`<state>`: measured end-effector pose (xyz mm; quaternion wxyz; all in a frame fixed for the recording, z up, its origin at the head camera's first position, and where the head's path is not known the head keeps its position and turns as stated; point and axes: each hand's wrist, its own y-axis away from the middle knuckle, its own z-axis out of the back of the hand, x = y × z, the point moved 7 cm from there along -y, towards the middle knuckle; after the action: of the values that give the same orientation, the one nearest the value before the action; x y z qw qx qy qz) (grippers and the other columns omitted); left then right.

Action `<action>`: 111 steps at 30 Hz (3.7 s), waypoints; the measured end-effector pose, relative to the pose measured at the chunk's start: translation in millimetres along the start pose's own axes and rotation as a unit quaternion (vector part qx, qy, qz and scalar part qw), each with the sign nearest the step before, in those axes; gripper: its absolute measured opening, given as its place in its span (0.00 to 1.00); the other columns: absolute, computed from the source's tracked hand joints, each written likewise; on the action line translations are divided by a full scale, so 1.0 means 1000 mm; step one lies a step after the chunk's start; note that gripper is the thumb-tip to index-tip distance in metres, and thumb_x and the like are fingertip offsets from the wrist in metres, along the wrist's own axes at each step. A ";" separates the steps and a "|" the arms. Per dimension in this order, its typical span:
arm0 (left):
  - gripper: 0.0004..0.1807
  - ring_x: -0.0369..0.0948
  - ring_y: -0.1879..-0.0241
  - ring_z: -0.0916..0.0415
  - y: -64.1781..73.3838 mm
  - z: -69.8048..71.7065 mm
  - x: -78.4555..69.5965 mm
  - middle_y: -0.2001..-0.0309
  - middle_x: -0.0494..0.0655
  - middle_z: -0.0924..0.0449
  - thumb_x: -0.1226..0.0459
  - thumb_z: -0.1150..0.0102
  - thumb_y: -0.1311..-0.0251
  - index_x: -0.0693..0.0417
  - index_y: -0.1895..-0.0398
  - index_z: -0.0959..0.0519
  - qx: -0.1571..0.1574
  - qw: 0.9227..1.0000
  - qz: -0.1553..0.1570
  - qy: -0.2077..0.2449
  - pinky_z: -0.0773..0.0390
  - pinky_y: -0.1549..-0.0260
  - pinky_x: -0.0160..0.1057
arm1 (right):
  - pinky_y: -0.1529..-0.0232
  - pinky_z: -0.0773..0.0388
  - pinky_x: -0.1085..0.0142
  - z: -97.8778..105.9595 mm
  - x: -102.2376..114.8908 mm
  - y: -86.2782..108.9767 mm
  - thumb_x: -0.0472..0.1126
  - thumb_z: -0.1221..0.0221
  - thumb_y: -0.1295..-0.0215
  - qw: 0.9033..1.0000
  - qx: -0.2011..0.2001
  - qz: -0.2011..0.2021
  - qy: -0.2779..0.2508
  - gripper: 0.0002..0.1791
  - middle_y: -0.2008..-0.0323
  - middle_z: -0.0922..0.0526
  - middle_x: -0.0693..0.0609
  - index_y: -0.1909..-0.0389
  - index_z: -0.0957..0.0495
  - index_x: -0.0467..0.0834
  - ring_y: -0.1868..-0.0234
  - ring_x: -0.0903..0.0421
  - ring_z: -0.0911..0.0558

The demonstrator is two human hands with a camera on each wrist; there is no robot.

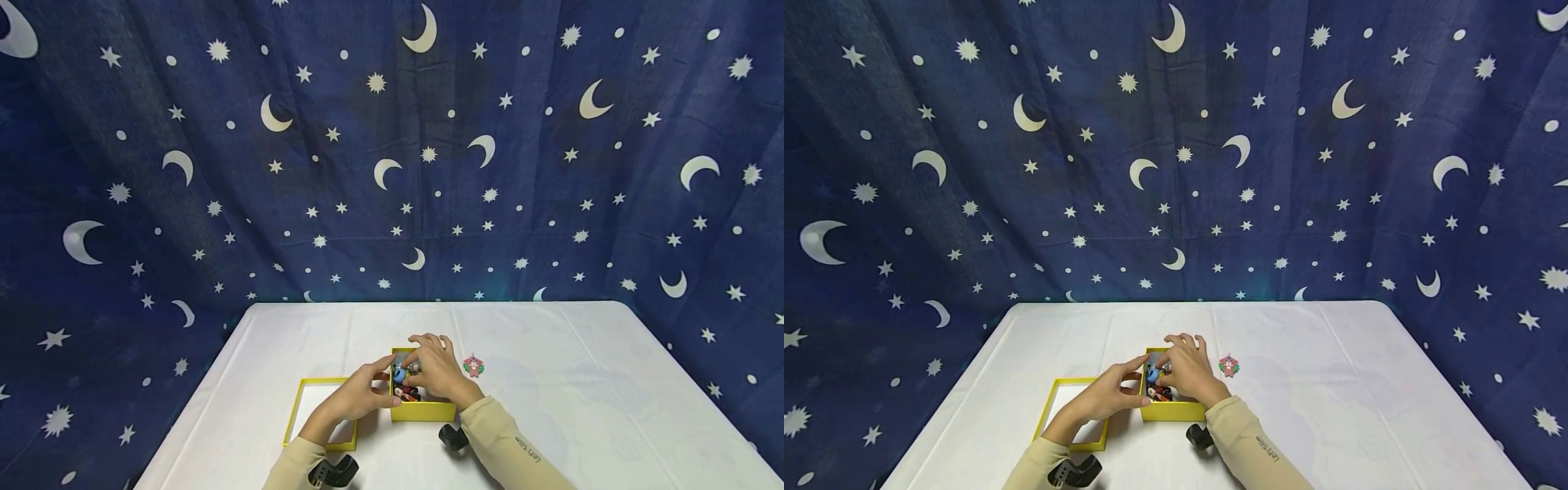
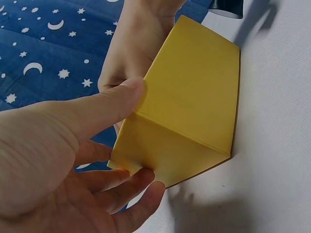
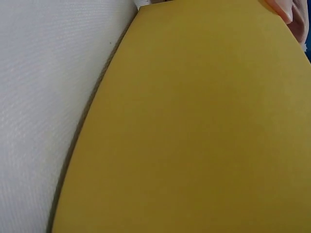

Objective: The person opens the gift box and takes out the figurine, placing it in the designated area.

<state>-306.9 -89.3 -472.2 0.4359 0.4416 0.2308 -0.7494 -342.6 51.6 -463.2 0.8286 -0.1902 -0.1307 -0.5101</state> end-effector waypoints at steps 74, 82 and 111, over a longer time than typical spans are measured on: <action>0.46 0.59 0.31 0.31 0.000 -0.002 0.002 0.22 0.61 0.43 0.64 0.30 0.39 0.63 0.22 0.44 -0.005 1.000 -0.015 0.006 0.19 0.39 0.53 | 0.53 0.19 0.75 0.056 -0.055 0.027 0.35 0.36 0.32 0.886 -0.051 -0.023 -0.460 0.29 0.30 0.33 0.33 0.33 0.32 0.38 0.53 0.68 0.17; 0.46 0.60 0.31 0.32 0.001 -0.002 -0.001 0.22 0.61 0.43 0.64 0.30 0.39 0.64 0.22 0.44 -0.002 1.000 -0.014 0.005 0.19 0.40 0.53 | 0.55 0.21 0.80 0.066 -0.060 0.029 0.35 0.39 0.30 0.881 -0.082 -0.010 -0.466 0.28 0.36 0.26 0.41 0.32 0.36 0.35 0.49 0.69 0.20; 0.46 0.59 0.31 0.33 -0.001 -0.001 0.001 0.22 0.62 0.42 0.64 0.31 0.38 0.63 0.21 0.45 0.000 1.000 -0.009 0.007 0.20 0.39 0.51 | 0.54 0.17 0.74 0.099 -0.089 0.044 0.29 0.37 0.34 0.919 -0.102 -0.038 -0.380 0.31 0.34 0.30 0.31 0.30 0.32 0.37 0.47 0.54 0.15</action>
<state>-307.7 -89.1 -473.7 0.4279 0.4450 0.2381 -0.7498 -344.8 185.3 -419.1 0.6725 -0.4479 -0.3904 -0.4414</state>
